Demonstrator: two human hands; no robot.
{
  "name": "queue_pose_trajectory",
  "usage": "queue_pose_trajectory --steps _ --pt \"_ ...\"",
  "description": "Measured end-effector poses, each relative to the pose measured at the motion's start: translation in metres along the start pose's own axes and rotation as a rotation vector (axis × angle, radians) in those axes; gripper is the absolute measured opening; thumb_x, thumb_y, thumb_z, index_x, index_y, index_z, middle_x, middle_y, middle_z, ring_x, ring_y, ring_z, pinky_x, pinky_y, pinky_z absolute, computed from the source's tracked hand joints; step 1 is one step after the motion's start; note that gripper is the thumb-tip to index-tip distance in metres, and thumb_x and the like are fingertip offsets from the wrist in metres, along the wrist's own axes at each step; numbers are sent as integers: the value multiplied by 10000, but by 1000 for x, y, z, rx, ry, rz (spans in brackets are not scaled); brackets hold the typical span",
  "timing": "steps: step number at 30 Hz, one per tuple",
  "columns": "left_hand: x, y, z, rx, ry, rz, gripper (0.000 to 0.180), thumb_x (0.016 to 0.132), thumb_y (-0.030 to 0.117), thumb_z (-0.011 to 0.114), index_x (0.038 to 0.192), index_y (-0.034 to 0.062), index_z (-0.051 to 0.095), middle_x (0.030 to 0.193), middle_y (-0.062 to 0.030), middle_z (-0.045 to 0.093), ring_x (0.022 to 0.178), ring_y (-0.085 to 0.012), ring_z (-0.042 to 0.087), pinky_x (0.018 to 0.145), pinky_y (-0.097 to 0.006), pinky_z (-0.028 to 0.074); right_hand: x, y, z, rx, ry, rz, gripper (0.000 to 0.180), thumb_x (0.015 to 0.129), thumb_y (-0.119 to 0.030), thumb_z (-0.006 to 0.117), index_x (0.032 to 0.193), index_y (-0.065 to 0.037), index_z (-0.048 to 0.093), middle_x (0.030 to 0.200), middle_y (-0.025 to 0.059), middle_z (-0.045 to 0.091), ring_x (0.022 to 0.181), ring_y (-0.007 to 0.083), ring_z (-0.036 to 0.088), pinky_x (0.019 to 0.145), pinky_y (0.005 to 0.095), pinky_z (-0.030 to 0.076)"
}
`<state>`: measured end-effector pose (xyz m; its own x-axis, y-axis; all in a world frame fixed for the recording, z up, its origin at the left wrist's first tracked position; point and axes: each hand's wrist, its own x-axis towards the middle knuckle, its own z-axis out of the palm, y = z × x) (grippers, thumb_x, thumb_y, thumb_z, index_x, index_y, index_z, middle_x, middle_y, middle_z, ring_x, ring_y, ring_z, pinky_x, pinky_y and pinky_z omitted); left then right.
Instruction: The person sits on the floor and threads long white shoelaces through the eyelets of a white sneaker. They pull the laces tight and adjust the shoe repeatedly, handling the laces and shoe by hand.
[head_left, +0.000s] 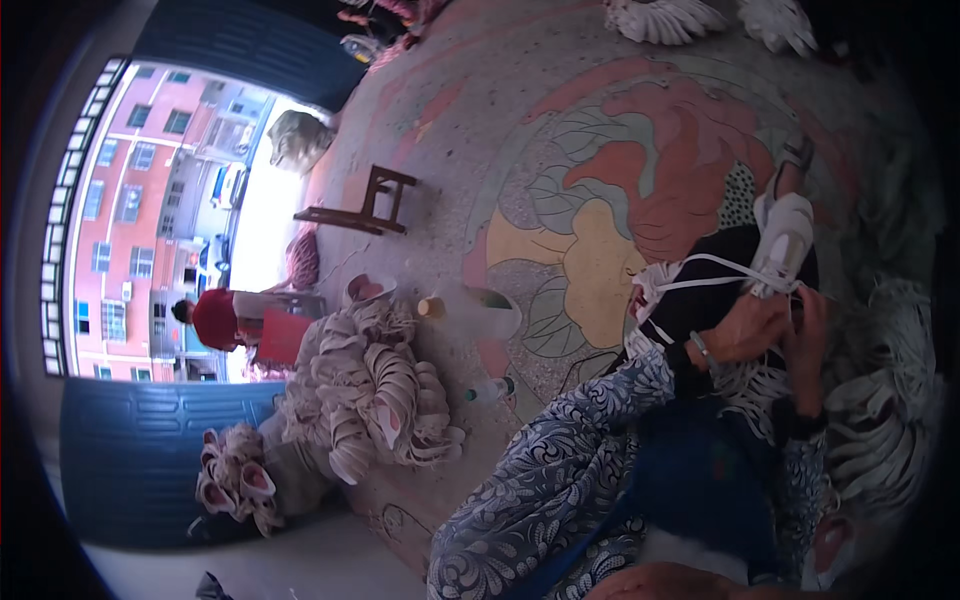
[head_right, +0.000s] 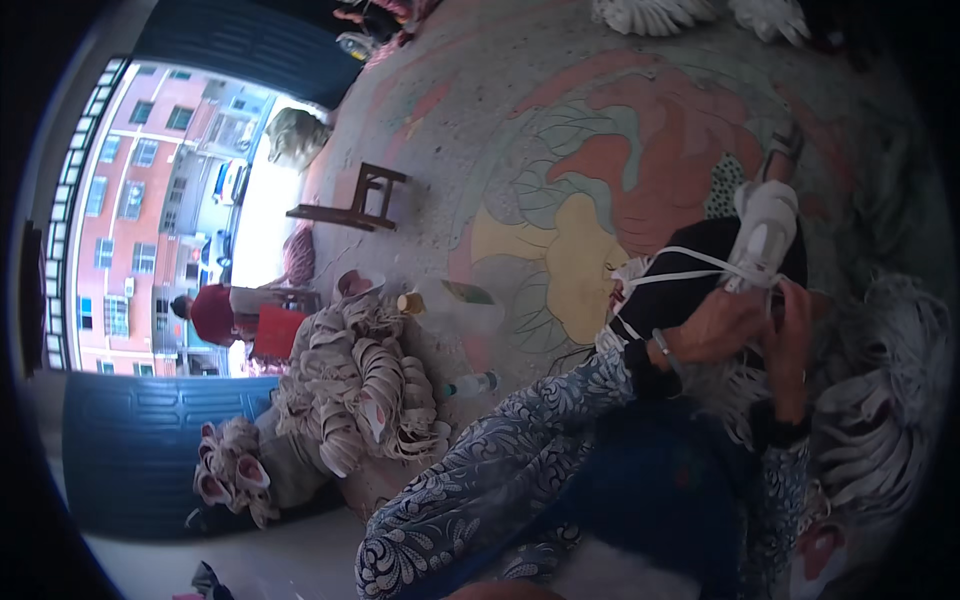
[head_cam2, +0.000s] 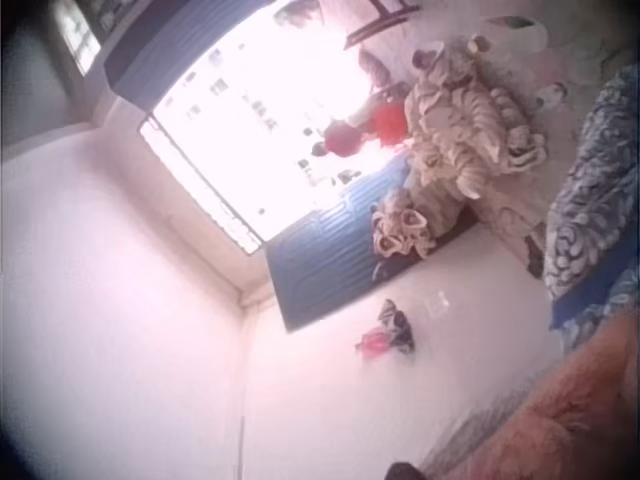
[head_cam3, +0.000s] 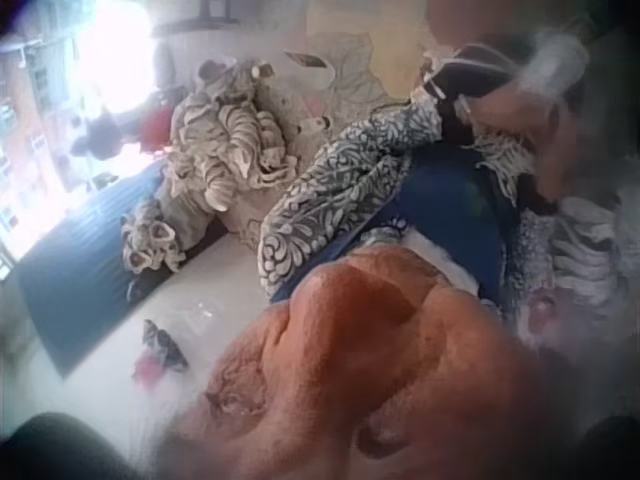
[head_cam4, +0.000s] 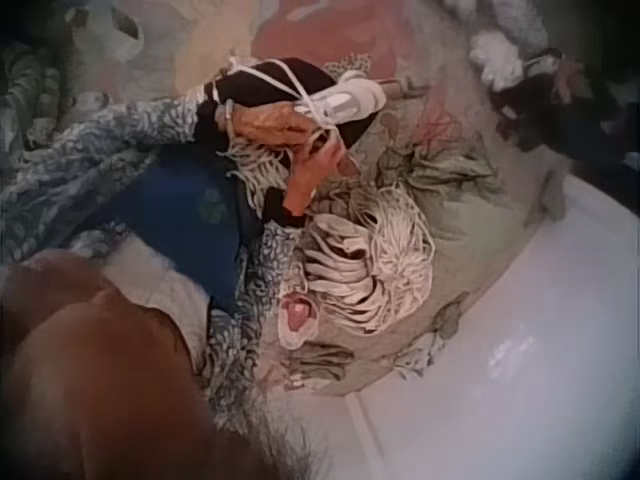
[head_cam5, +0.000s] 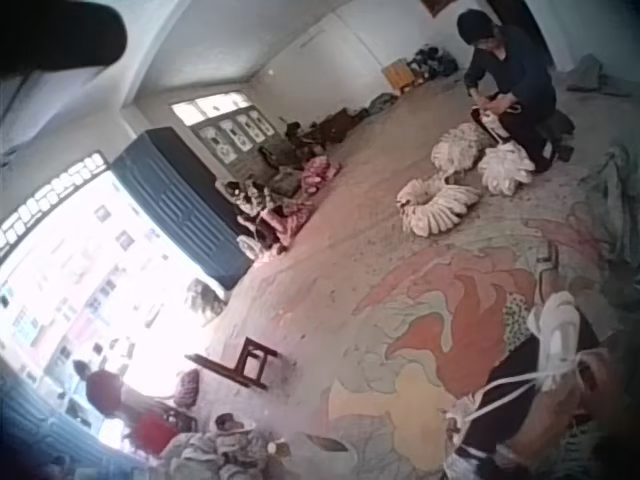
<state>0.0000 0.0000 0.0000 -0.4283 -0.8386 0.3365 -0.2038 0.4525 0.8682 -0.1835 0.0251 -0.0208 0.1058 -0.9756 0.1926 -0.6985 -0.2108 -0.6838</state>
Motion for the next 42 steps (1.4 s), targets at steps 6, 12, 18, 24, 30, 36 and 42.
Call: queue_pose_trajectory --steps 6,12,18,24,30,36,42 --pt "-14 95 -31 -628 -351 -200 76 886 64 538 818 36 558 692 -26 560 604 -118 569 554 -263 465 -8 -76 -22 211 -97 -274 363 910 -236 533 1179 5 567 1160 167 548 1004 313 572 824 374 464" --pt "-18 98 -43 -657 -364 -281 152 924 144 546 840 17 561 689 5 558 604 -85 556 540 -247 458 -63 -49 1 739 127 288 484 956 -475 448 1072 -30 599 884 129 590 771 263 578 677 403 454" --pt "-42 47 -48 -618 -316 -709 430 990 420 456 914 29 616 763 -29 633 641 -117 596 572 -262 488 -40 -80 -64 675 -401 39 566 939 -516 456 623 -56 550 664 28 580 598 109 551 515 269 391" --pt "-9 35 -2 -1206 -118 -994 439 1003 400 421 1129 -7 527 840 -134 648 735 -235 648 684 -364 546 -45 -142 -71 1108 -1129 -502 295 948 -294 513 947 -21 622 800 81 637 724 261 633 648 337 483" --pt "-24 50 -8 -766 -321 -750 338 1004 310 418 1021 19 587 586 28 445 502 -82 405 490 -243 331 -60 -99 -98 490 -462 -263 212 924 -110 566 1105 -3 593 859 77 650 627 156 596 572 284 484" --pt "-41 105 -40 -588 -773 -542 386 1007 318 346 980 38 611 601 3 449 510 -80 427 495 -241 337 -60 -71 -80 768 -297 565 308 982 -240 477 1124 9 589 888 63 657 622 91 564 560 229 466" --pt "-31 130 -4 -393 -1371 -510 312 991 280 387 1027 46 591 698 -48 560 648 -154 632 599 -277 476 -32 -90 -27 1341 -334 858 414 983 -357 493 1180 0 564 818 44 612 592 91 569 526 219 452"
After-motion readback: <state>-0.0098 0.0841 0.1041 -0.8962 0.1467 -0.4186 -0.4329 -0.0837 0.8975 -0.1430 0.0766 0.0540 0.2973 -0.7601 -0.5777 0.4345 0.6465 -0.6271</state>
